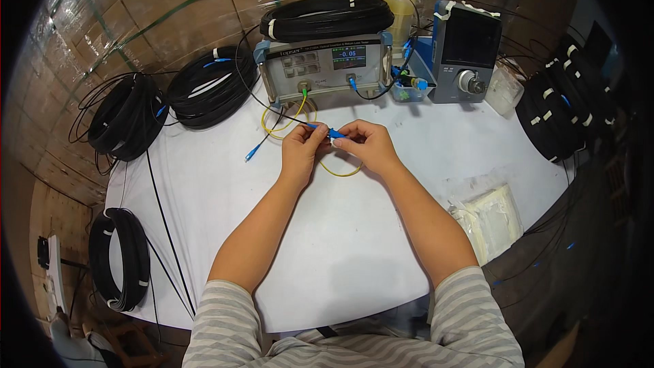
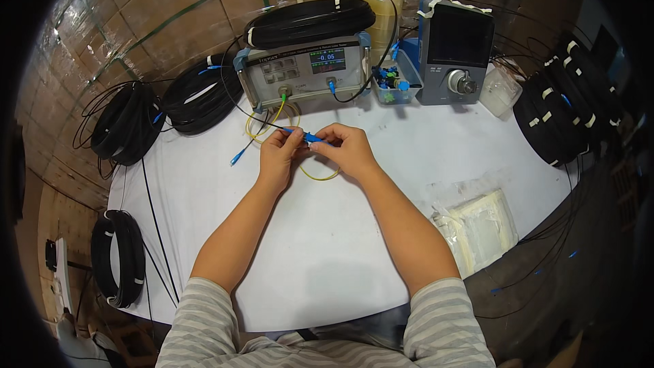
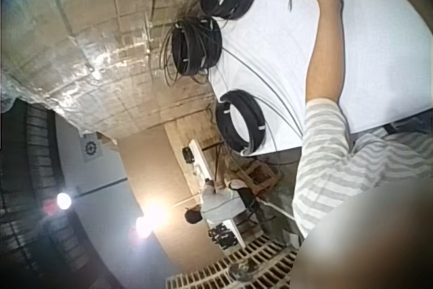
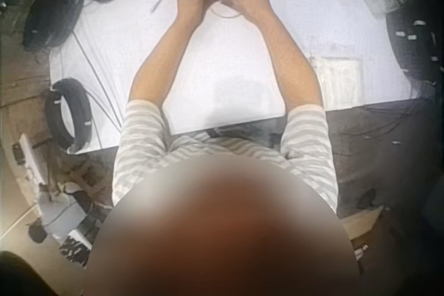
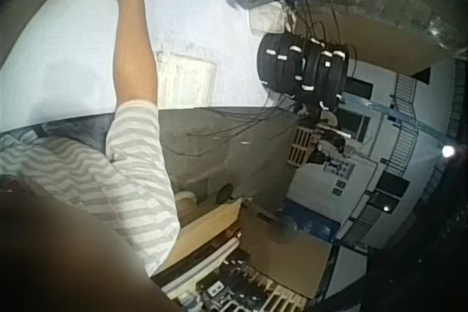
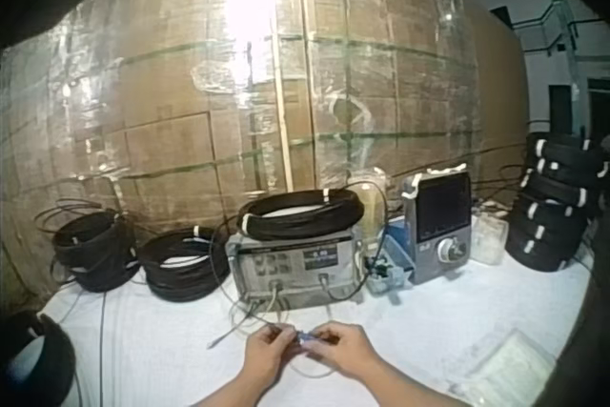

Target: Testing the connectivity and signal performance of fiber optic cables using lab equipment.

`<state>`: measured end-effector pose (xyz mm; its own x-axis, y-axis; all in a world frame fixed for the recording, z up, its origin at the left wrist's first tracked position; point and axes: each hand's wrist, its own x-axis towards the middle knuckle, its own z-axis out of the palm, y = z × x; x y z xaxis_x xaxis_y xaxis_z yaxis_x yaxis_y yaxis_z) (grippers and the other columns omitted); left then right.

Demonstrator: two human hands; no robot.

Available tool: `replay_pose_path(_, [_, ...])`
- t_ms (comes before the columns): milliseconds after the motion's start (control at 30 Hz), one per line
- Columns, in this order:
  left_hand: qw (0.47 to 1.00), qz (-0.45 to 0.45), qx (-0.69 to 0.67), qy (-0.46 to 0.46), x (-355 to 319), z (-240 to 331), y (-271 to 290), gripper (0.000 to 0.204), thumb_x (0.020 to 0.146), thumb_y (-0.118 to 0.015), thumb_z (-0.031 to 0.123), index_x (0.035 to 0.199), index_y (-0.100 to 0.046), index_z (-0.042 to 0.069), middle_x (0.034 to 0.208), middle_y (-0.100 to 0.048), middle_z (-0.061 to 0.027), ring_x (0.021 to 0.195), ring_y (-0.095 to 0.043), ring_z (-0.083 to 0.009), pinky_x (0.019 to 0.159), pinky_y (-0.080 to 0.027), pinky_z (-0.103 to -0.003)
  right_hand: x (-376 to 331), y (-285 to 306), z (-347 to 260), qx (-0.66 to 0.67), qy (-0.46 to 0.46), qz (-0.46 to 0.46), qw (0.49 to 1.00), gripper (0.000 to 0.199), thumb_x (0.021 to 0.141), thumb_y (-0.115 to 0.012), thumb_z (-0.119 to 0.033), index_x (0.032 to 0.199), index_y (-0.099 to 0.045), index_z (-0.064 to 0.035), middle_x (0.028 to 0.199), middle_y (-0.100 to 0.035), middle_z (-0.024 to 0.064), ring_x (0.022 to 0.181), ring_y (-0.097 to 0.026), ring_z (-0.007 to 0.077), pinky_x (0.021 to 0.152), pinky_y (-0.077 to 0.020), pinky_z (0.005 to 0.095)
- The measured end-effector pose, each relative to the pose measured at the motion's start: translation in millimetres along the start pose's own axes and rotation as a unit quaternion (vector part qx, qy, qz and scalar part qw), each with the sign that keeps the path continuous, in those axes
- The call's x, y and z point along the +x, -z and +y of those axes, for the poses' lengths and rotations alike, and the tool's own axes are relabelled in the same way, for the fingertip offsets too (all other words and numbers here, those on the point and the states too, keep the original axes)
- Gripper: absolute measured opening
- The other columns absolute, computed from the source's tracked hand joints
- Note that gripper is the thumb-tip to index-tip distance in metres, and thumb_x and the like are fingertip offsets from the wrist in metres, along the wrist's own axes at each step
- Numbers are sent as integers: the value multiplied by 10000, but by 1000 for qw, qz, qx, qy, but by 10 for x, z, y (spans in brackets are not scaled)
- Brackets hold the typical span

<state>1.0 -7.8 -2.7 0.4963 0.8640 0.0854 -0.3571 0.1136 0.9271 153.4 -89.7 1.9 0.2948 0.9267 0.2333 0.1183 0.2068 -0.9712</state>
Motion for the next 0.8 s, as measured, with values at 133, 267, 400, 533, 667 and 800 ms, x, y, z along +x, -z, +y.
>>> replay_pose_path(133, [1000, 14, 24, -11, 3, 26, 5, 242, 873, -714, 231, 932, -613, 19, 846, -646, -50, 729, -605, -107, 668, -515, -240, -20, -5, -25, -33, -3, -16, 999, 184, 814, -741, -125, 924, -692, 15, 768, -673, 28, 693, -587, 79, 646, -469, 231])
replay_pose_path(267, [998, 25, 60, -5, -11, 53, -23, 268, 857, -733, 264, 864, -589, 39, 787, -635, -39, 665, -583, -96, 648, -506, -238, -14, 34, 40, -39, -18, -40, 998, 223, 866, -703, -196, 942, -692, 14, 745, -662, 18, 690, -586, 77, 633, -462, 236])
replay_pose_path(400, [997, 35, 74, 5, -29, 77, -18, 291, 851, -738, 293, 846, -587, 45, 752, -623, -27, 632, -567, -89, 627, -495, -234, -22, 4, -6, -28, -28, -53, 998, 239, 896, -667, -225, 951, -692, 7, 741, -667, 26, 692, -588, 80, 625, -459, 241])
replay_pose_path(533, [997, 25, 70, -4, -15, 52, -7, 301, 848, -741, 305, 828, -589, 46, 731, -617, -25, 619, -558, -84, 600, -473, -229, -6, 40, 12, -51, -30, -67, 996, 252, 915, -637, -242, 955, -687, 2, 750, -675, 40, 703, -598, 87, 644, -463, 244])
replay_pose_path(667, [997, 27, 68, 1, -16, 57, -17, 296, 852, -737, 299, 829, -590, 43, 733, -615, -27, 619, -560, -86, 592, -488, -231, 12, 44, 51, -35, -34, -72, 996, 249, 919, -628, -244, 944, -679, -2, 756, -672, 31, 697, -588, 80, 647, -457, 240])
replay_pose_path(800, [997, 28, 75, 6, -10, 58, -8, 289, 853, -735, 288, 853, -600, 32, 758, -619, -28, 635, -568, -90, 606, -505, -237, 10, 34, 23, -15, -38, -68, 997, 223, 897, -661, -219, 929, -675, 2, 749, -663, 23, 693, -578, 71, 630, -454, 238])
